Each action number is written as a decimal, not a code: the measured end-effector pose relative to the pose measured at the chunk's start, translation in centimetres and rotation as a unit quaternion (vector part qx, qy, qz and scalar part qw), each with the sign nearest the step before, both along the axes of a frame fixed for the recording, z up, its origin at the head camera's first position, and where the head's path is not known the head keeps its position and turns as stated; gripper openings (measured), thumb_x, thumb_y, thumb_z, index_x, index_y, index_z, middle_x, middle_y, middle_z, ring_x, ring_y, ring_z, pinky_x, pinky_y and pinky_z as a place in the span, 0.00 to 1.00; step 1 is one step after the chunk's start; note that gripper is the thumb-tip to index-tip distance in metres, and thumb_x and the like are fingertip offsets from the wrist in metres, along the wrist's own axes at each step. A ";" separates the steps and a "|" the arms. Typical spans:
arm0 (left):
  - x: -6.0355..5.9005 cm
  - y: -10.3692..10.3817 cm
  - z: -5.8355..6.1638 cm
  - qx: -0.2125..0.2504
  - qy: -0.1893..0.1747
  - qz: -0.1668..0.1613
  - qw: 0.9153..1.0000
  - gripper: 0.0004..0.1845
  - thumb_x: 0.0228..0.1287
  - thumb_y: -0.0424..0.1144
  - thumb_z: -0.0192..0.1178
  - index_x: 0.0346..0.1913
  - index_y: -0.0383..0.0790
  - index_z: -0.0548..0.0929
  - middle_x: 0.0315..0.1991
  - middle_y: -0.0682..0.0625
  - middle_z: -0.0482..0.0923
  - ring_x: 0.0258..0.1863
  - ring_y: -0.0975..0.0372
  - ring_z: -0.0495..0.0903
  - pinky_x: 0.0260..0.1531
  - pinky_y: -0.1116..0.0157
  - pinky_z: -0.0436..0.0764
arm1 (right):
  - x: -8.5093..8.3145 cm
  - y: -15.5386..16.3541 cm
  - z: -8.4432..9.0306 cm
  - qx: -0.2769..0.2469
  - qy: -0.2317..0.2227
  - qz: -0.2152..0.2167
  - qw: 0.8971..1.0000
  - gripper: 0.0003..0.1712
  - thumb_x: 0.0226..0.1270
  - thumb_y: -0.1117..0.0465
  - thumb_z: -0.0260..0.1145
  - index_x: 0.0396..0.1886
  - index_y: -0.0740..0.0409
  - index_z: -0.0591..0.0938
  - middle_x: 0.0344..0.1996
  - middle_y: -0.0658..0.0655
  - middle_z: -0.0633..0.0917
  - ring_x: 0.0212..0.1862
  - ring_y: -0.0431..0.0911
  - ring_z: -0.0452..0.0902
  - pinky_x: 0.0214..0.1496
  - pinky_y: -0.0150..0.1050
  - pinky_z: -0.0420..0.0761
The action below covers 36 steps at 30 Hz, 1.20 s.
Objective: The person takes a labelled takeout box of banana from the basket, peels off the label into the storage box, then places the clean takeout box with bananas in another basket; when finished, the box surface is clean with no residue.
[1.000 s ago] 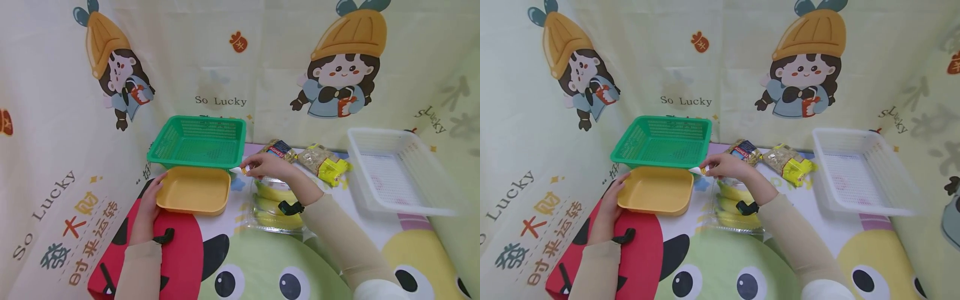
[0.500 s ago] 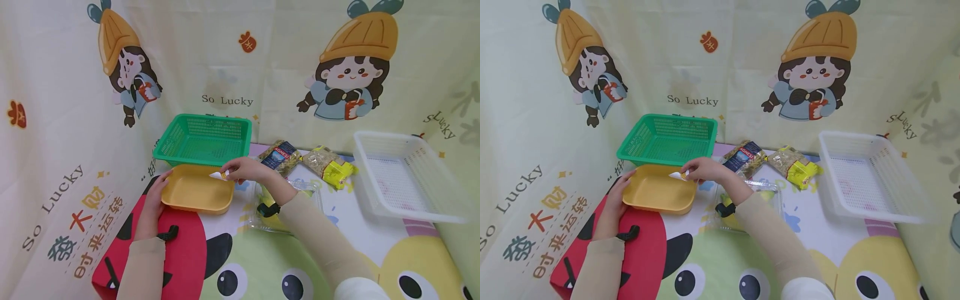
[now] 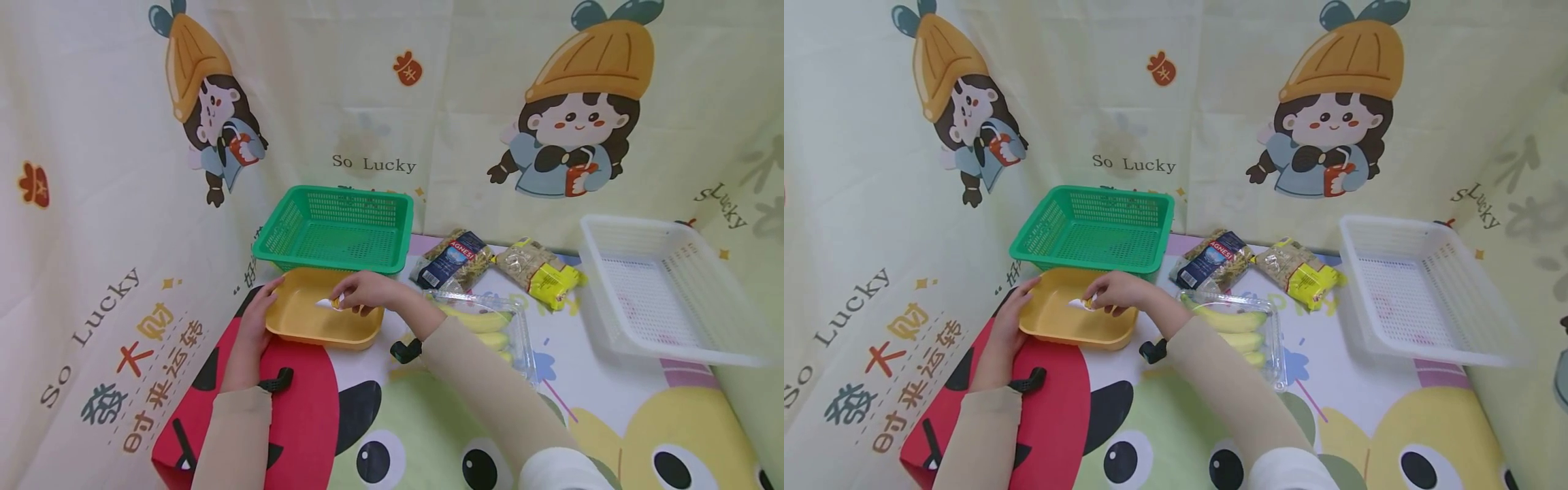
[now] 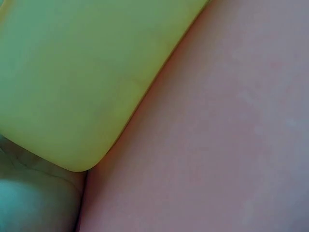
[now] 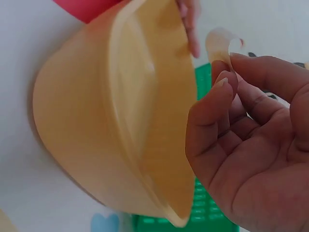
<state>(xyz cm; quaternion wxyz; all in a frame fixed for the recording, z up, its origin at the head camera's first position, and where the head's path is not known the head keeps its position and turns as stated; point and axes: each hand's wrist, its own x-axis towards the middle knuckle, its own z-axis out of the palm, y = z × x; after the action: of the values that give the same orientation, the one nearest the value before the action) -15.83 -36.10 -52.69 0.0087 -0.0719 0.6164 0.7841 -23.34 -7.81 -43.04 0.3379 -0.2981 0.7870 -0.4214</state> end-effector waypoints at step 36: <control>-0.4 0.2 -0.5 -0.007 0.003 0.020 1.000 0.25 0.80 0.44 0.40 0.76 0.48 0.62 0.78 0.52 0.49 0.73 0.60 0.55 0.57 0.81 0.71 | -1.6 -5.0 -2.0 0.082 0.014 -0.019 0.996 0.10 0.69 0.63 0.63 0.47 0.55 0.85 0.34 0.53 0.82 0.30 0.46 0.76 0.33 0.36 0.82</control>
<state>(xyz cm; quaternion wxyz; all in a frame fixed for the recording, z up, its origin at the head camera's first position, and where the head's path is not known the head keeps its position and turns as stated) -16.23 -35.89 -53.23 -0.0089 -0.0822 0.6200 0.7803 -24.89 -12.86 -45.00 0.3422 -0.2599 0.8290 -0.3579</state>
